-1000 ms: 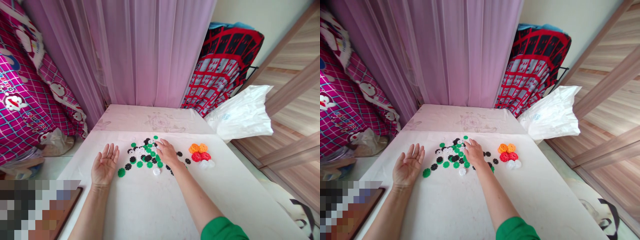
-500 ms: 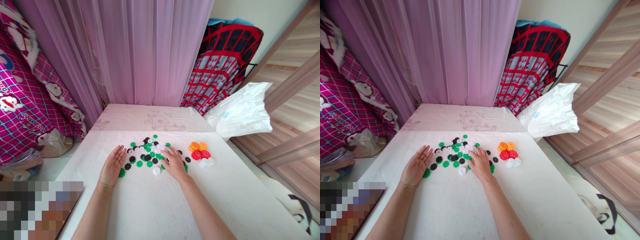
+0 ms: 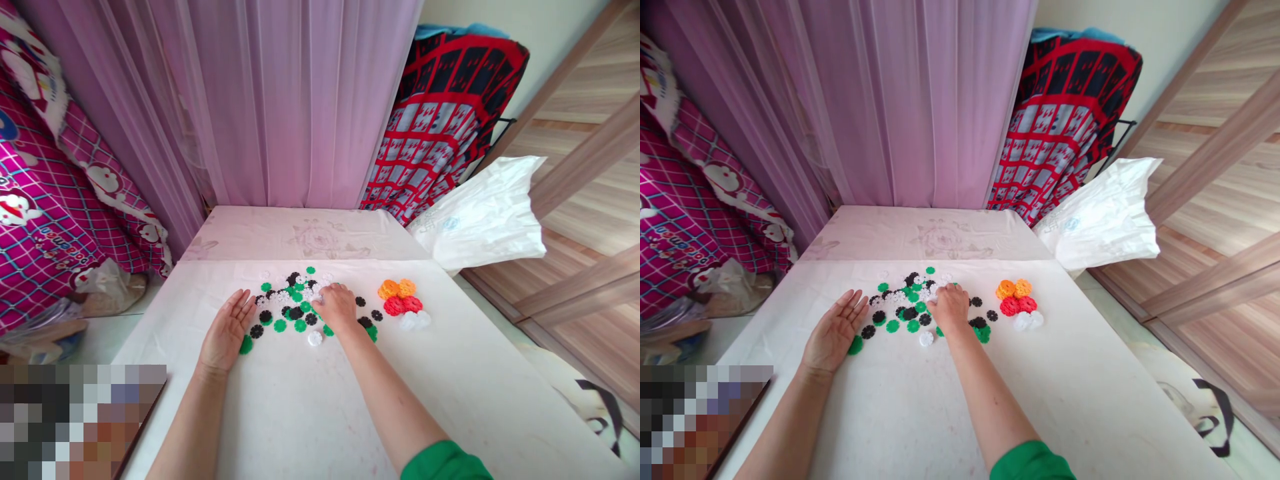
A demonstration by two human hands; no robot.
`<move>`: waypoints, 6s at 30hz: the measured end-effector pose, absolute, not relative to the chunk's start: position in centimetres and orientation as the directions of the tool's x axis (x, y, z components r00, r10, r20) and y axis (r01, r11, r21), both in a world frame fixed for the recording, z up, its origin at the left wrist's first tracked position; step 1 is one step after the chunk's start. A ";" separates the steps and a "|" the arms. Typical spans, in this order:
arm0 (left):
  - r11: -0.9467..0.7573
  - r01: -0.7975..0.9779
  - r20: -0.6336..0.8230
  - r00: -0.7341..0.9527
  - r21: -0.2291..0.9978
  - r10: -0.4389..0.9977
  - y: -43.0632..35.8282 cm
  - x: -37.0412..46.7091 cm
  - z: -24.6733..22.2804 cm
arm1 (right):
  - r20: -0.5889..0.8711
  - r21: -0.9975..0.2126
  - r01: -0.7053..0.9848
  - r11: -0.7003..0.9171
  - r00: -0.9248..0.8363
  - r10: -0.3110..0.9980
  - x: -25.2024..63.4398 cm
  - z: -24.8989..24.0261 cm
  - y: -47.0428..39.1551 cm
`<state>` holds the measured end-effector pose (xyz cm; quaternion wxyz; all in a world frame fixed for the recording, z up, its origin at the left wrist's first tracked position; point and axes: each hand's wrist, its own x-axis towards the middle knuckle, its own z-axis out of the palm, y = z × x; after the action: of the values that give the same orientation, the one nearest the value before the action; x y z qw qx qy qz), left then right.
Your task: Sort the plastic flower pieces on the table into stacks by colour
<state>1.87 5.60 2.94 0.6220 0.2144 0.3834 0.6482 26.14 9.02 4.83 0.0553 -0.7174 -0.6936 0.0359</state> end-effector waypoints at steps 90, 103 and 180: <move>0.096 -0.633 -0.207 -0.103 0.768 0.973 5.6 2.0 3.1 | 0.147 -0.561 0.827 -0.031 0.137 0.980 30.4 3.7 6.9; 0.094 -0.614 -0.193 -0.096 0.784 0.976 5.6 1.9 2.7 | 0.298 -0.743 0.666 0.067 0.240 0.924 31.6 1.5 3.5; -0.206 0.463 0.307 -0.155 0.862 0.939 2.8 2.9 0.3 | 0.489 -0.287 0.917 0.277 -0.108 0.866 30.7 1.2 -2.2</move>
<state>2.92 2.76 0.28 0.2429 0.6028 0.5816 0.4893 30.66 -2.22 1.21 0.2937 -0.5999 -0.7430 -0.0437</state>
